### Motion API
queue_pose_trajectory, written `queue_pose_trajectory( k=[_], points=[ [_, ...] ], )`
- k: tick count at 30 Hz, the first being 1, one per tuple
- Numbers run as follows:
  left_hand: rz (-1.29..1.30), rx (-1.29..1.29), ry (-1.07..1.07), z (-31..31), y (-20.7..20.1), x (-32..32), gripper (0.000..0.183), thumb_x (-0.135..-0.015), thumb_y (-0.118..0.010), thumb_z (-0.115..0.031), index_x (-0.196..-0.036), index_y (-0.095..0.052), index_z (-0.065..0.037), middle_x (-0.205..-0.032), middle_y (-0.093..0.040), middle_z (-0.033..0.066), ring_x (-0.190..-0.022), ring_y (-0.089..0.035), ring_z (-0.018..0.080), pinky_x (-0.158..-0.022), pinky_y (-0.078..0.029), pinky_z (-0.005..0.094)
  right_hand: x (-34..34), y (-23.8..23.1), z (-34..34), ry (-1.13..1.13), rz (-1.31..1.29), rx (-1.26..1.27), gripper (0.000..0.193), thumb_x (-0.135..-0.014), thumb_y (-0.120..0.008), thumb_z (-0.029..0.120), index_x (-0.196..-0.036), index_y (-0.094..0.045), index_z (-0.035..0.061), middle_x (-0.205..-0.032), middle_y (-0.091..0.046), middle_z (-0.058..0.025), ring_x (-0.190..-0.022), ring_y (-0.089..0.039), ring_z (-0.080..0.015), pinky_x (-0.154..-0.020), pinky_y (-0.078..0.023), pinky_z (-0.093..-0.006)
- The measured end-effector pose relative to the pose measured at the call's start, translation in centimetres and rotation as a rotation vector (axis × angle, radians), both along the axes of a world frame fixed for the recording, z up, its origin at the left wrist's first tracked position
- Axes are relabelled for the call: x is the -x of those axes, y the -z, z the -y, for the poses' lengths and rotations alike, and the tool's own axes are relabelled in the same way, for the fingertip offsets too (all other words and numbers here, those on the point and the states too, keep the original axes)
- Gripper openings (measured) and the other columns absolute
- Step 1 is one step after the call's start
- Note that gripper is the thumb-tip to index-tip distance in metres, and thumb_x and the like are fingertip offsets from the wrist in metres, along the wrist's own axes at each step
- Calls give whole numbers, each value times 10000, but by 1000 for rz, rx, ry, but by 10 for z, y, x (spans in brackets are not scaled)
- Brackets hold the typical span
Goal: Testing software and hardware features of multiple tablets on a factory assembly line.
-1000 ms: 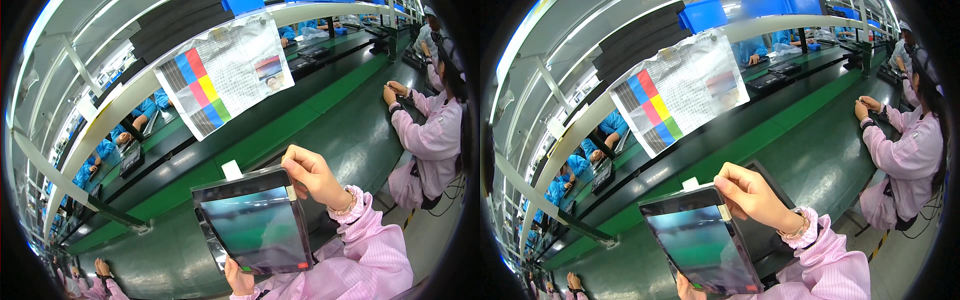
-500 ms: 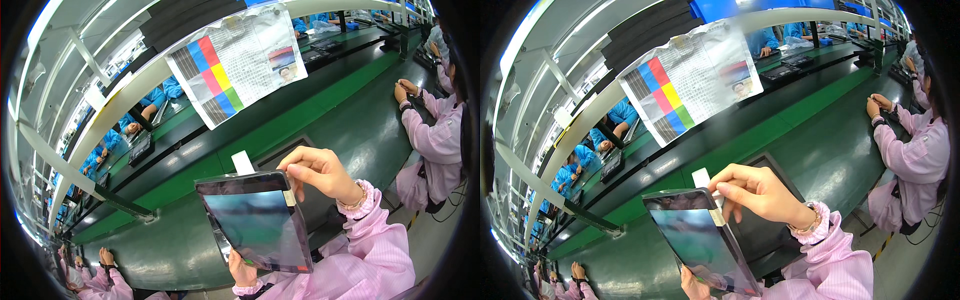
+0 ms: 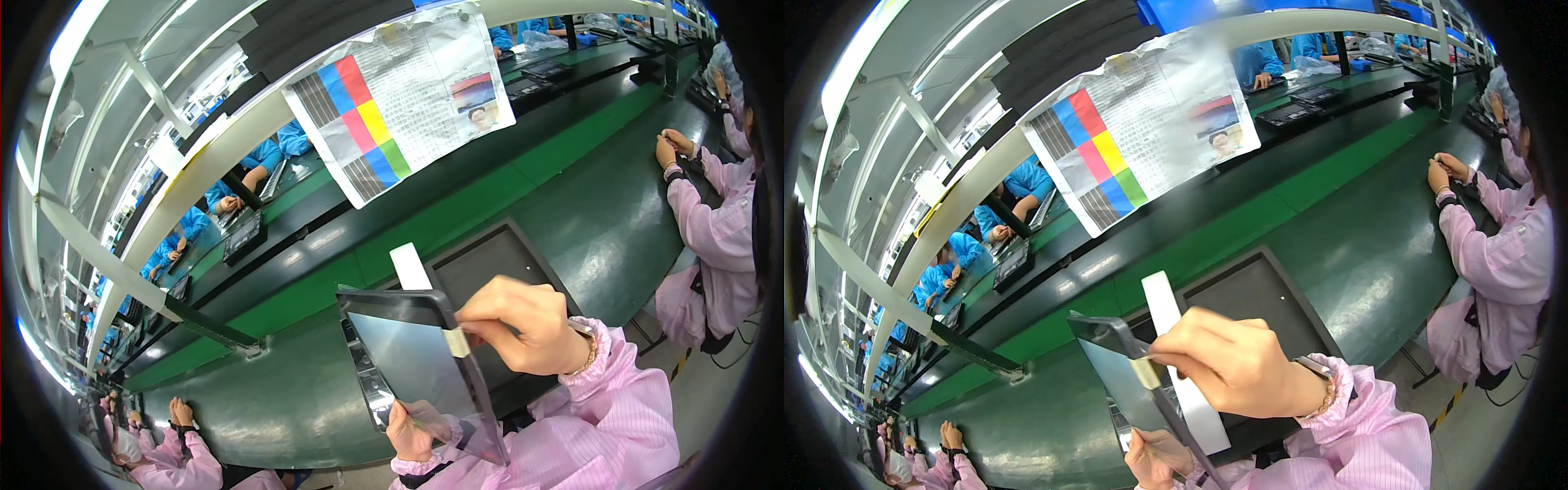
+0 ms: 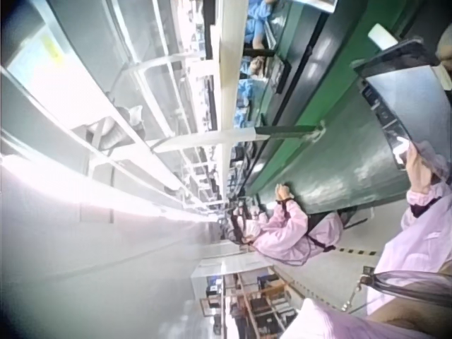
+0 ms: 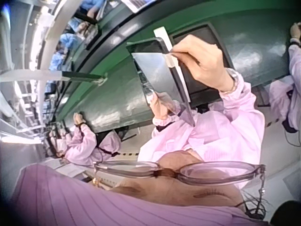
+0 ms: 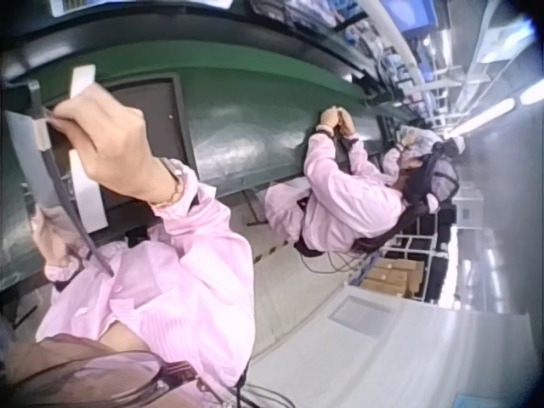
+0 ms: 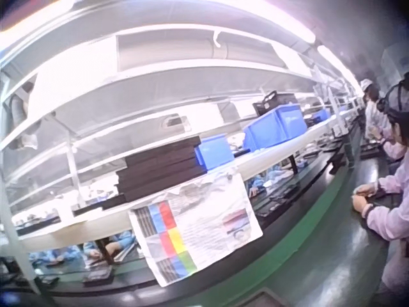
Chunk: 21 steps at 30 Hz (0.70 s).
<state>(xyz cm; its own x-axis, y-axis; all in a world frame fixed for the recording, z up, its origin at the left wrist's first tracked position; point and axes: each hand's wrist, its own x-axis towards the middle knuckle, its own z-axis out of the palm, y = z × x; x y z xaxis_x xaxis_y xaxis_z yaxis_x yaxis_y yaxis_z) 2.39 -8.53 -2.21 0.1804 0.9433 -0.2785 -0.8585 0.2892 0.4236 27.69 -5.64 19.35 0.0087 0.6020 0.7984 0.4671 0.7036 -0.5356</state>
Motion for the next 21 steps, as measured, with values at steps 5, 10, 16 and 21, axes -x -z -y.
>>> queue_pose_trajectory(
  k=[5, 10, 16, 21],
  points=[
    [118, -238, 196, 0, -3, 9, 226, -975, -376, -132, -1108, -485, 15, -1053, -585, 146, -950, -580, 241, -827, -486, 361, 3, 20, -12, -470, -397, -43, 119, -831, -549, -63, -895, -503, 26, -1097, -565, -212, -1093, -562, -357, -1021, -349, -499],
    [109, -52, 161, 2, -6, -7, 223, -965, -403, -151, -1058, -473, 39, -1117, -549, 173, -1034, -553, 246, -895, -469, 382, 18, 21, -14, -510, -360, -168, 270, -832, -521, -102, -1029, -404, 40, -1109, -578, -266, -1105, -559, -377, -1014, -335, -543],
    [296, 49, 325, 23, 36, -16, 235, -947, -453, -194, -1103, -527, -35, -1054, -590, 140, -939, -576, 239, -856, -478, 366, 30, 20, -3, -325, -148, -306, 320, -719, -509, -113, -1004, -485, 30, -989, -639, -208, -904, -640, -351, -793, -515, -426],
    [204, 41, 247, 33, 23, 27, 239, -946, -455, -197, -1106, -527, -35, -1050, -592, 138, -935, -576, 238, -854, -479, 367, 49, 2, 18, -142, 70, -512, 160, -815, -564, 0, -962, -508, -23, -927, -656, -203, -863, -674, -305, -740, -564, -357]
  ],
)
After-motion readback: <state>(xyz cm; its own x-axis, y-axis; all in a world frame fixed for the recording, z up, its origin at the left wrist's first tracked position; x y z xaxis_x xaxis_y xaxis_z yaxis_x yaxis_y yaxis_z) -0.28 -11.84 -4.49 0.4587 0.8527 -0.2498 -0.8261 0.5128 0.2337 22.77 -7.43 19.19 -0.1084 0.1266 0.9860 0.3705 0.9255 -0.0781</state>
